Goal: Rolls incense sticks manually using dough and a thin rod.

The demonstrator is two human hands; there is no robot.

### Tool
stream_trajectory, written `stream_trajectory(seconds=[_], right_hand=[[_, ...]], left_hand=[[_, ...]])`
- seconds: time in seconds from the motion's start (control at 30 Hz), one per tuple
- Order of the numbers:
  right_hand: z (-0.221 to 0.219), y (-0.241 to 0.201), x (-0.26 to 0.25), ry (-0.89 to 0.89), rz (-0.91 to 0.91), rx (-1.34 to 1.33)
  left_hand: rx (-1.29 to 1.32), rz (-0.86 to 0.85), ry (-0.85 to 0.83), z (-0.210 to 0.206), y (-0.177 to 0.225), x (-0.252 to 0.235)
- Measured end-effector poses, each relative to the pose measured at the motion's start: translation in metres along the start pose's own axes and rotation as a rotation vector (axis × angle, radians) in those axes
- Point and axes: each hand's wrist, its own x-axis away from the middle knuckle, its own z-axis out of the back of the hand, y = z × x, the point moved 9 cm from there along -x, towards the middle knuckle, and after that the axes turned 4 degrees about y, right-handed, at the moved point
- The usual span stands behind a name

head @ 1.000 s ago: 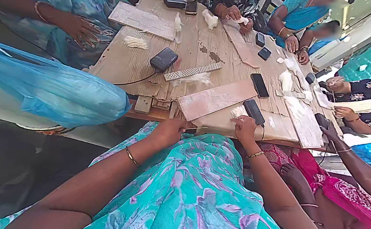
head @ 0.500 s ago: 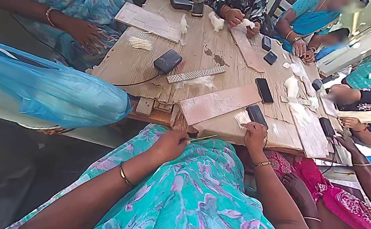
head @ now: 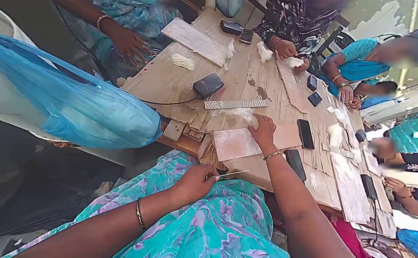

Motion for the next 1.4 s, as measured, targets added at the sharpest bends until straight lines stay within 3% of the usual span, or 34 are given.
stream_trajectory(seconds=[0.17,0.27,0.37,0.47,0.63,0.73,0.9,1.17,1.27,1.4], right_hand=[[-0.02,0.006,-0.025,-0.053,-0.084,0.008],[-0.016,0.006,-0.02,-0.044,-0.069,0.037],[-0.007,0.021,-0.013,-0.035,-0.171,-0.017],[0.009,0.046,0.006,0.08,-0.394,-0.3],[0.026,0.065,0.058,0.254,-0.864,-1.002],[0.034,0.071,0.066,0.282,-1.018,-1.166],[0.052,0.039,0.046,0.153,-0.946,-1.151],[0.108,-0.089,0.003,-0.019,-0.563,-1.579],[0.086,-0.093,0.0,-0.043,-0.595,-1.52],[0.035,-0.065,0.001,-0.055,-0.522,-1.169]], left_hand=[[-0.02,-0.074,-0.044,0.002,0.002,0.0],[-0.013,-0.077,-0.06,0.002,0.003,0.0],[-0.014,-0.078,-0.073,0.001,0.005,0.0],[-0.006,-0.028,-0.074,0.004,0.005,0.001],[0.058,0.068,-0.046,0.004,-0.001,0.001],[0.081,0.099,-0.017,0.006,-0.003,0.0],[0.154,0.103,0.065,0.01,-0.004,0.005],[0.303,0.1,0.25,0.035,-0.009,0.003],[0.399,0.073,0.357,0.048,-0.017,-0.002],[0.44,0.034,0.466,0.067,-0.022,-0.01]])
